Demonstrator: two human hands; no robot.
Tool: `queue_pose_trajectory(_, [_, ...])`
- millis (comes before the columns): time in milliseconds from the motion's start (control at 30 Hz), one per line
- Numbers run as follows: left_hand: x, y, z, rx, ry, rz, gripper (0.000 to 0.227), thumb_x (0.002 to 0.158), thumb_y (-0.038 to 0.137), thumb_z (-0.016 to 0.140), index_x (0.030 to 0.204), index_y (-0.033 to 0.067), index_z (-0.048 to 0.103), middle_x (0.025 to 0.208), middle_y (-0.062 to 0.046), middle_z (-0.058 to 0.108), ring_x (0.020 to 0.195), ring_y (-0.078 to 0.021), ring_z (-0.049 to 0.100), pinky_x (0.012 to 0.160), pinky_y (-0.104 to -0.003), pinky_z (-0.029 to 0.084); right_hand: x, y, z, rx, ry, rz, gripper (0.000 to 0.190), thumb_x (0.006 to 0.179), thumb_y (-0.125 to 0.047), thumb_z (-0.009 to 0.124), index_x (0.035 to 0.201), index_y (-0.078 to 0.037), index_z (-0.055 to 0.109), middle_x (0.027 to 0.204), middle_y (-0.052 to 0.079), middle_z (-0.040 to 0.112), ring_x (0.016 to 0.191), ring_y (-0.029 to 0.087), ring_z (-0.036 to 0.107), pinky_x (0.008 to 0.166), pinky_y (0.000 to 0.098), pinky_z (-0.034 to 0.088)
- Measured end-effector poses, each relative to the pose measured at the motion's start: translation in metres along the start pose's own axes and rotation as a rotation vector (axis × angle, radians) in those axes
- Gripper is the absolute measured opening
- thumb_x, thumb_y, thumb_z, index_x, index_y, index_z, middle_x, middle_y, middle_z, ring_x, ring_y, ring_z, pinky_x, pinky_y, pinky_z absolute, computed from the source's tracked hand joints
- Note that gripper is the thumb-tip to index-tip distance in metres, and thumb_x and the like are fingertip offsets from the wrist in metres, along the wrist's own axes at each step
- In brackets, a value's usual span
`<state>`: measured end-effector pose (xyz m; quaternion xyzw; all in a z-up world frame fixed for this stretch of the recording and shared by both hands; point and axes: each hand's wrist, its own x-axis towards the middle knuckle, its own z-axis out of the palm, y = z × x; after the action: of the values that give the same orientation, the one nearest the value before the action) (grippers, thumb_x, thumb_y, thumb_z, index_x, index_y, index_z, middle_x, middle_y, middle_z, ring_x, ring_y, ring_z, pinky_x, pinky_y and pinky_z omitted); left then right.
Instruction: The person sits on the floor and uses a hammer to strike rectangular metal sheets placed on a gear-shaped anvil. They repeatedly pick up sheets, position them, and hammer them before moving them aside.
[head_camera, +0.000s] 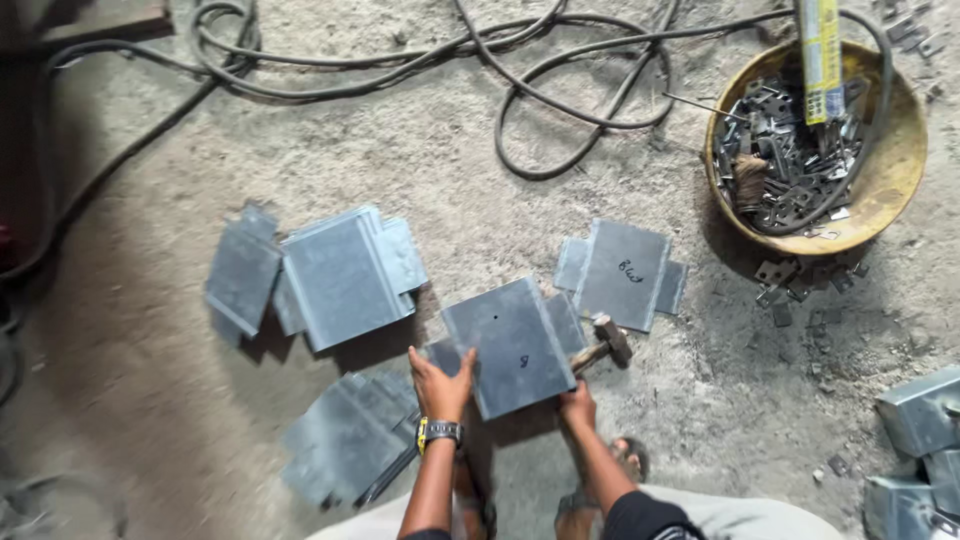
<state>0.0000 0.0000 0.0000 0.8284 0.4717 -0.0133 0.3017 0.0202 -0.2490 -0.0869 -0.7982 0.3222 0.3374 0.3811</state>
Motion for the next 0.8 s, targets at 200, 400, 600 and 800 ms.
queue_pose_trajectory(200, [0.005,-0.007,0.035,-0.096,-0.096,-0.242,0.100,0.059,0.053,0.092,0.128,-0.0070,0.053,0.124,-0.033,0.065,0.120,-0.0446,0.063,0.105,-0.044,0.050,0.025,0.031,0.022,-0.185,0.408,-0.444,0.035,0.091,-0.041,0.069,0.094,-0.006,0.070,0.088,0.021,0.075,0.078,0.035,0.068,0.068,0.0465,0.054])
queue_pose_trajectory(400, [0.007,0.016,0.011,-0.314,0.258,0.177,0.063,0.087,0.035,0.076,0.135,-0.0024,0.058,0.126,-0.031,0.066,0.118,-0.0459,0.064,0.100,-0.048,0.050,-0.020,0.009,-0.075,0.287,0.008,-0.256,0.031,0.093,-0.036,0.070,0.100,-0.006,0.067,0.089,0.021,0.075,0.076,0.035,0.067,0.067,0.0459,0.053])
queue_pose_trajectory(600, [-0.026,0.062,-0.098,-0.646,0.719,0.497,0.053,0.092,0.018,0.068,0.135,-0.0090,0.052,0.125,-0.033,0.064,0.115,-0.0497,0.062,0.098,-0.051,0.049,-0.122,-0.010,-0.130,0.101,0.640,-0.699,0.035,0.094,-0.033,0.075,0.108,-0.002,0.067,0.093,0.022,0.074,0.084,0.040,0.070,0.074,0.0492,0.055])
queue_pose_trajectory(800, [-0.059,0.077,-0.235,-0.762,0.655,0.335,0.048,0.096,0.022,0.069,0.133,-0.0056,0.053,0.130,-0.032,0.062,0.121,-0.0465,0.060,0.101,-0.048,0.048,-0.233,-0.041,-0.186,0.479,0.451,-0.849,0.030,0.092,-0.023,0.074,0.116,-0.007,0.068,0.075,0.011,0.070,0.060,0.021,0.065,0.057,0.0407,0.050])
